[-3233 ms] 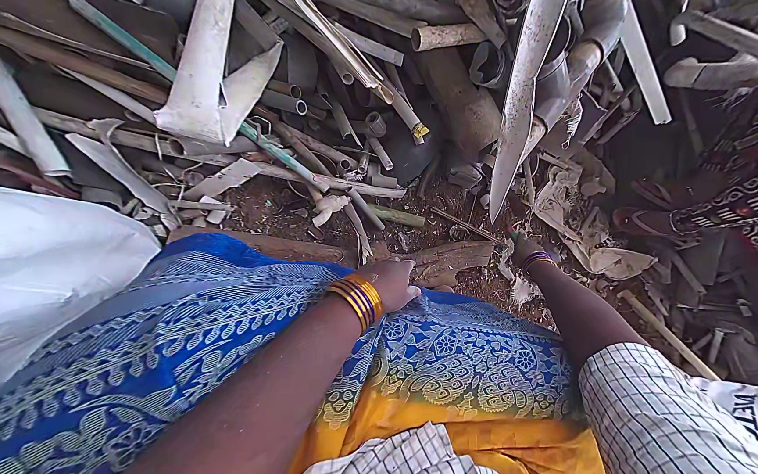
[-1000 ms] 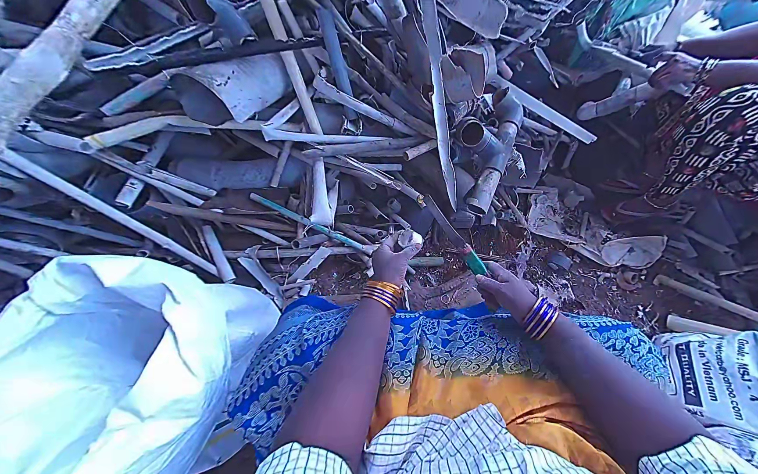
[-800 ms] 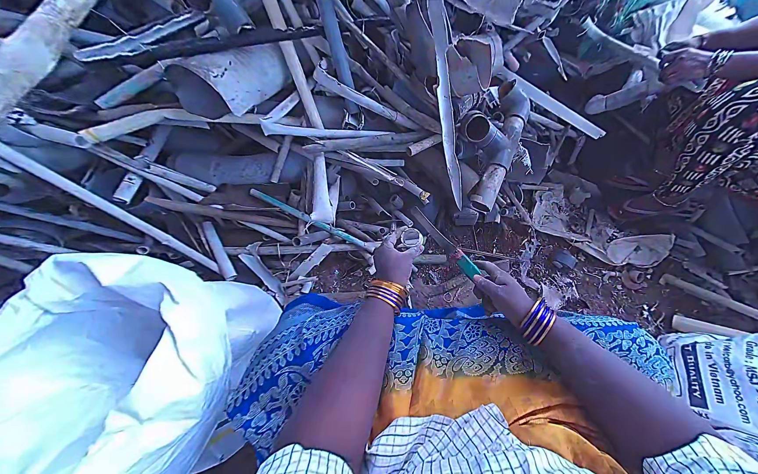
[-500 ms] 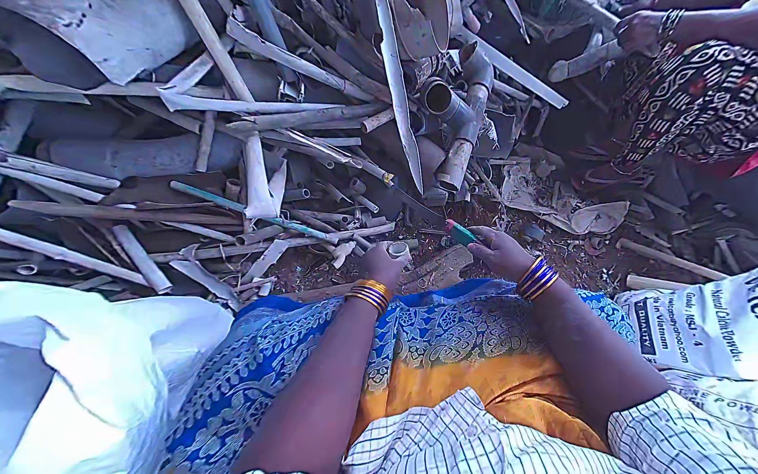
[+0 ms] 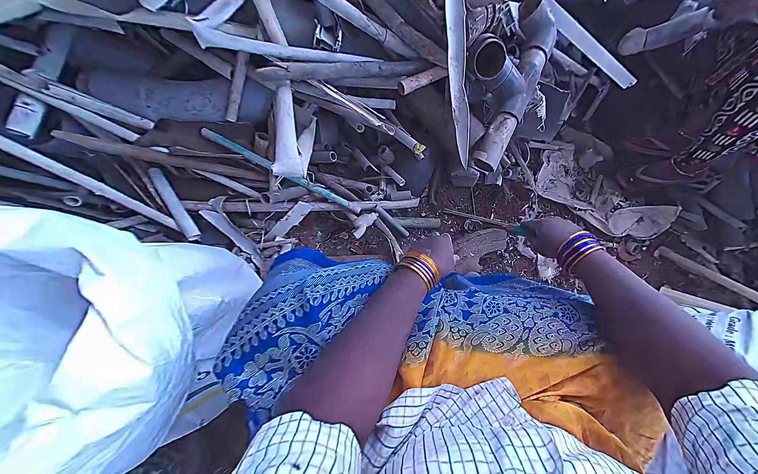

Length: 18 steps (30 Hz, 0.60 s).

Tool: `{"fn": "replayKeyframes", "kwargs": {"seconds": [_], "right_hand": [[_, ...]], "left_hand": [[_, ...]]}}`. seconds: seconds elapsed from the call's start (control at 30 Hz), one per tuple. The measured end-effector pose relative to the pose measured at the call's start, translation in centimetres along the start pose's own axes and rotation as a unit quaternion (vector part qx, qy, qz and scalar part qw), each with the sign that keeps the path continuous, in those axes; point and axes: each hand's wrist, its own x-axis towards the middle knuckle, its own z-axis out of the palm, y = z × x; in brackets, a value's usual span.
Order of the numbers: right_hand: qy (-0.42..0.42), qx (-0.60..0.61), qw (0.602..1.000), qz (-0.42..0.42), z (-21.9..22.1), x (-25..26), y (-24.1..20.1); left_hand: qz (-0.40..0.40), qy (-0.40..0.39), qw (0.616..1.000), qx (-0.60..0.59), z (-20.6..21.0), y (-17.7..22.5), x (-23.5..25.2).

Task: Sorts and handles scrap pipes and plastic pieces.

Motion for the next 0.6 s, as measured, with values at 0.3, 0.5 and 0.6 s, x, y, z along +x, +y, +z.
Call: {"fn": "replayKeyframes", "kwargs": {"seconds": [0.3, 0.5, 0.6], "right_hand": [[-0.038, -0.114, 0.993, 0.010, 1.4, 8.8, 1.0], [-0.029, -0.022, 0.981, 0.193, 1.6, 10.3, 7.9], [-0.069, -0.006, 0.962, 0.264, 2.0, 9.6, 10.8]], "left_hand": [[-0.017, -0.074, 0.997, 0.026, -0.2, -1.2, 1.7], [-0.023, -0.081, 0.996, 0.016, -1.2, -1.1, 2.2], [-0.019, -0.088, 0.996, 0.023, -1.3, -0.8, 2.4]]}}
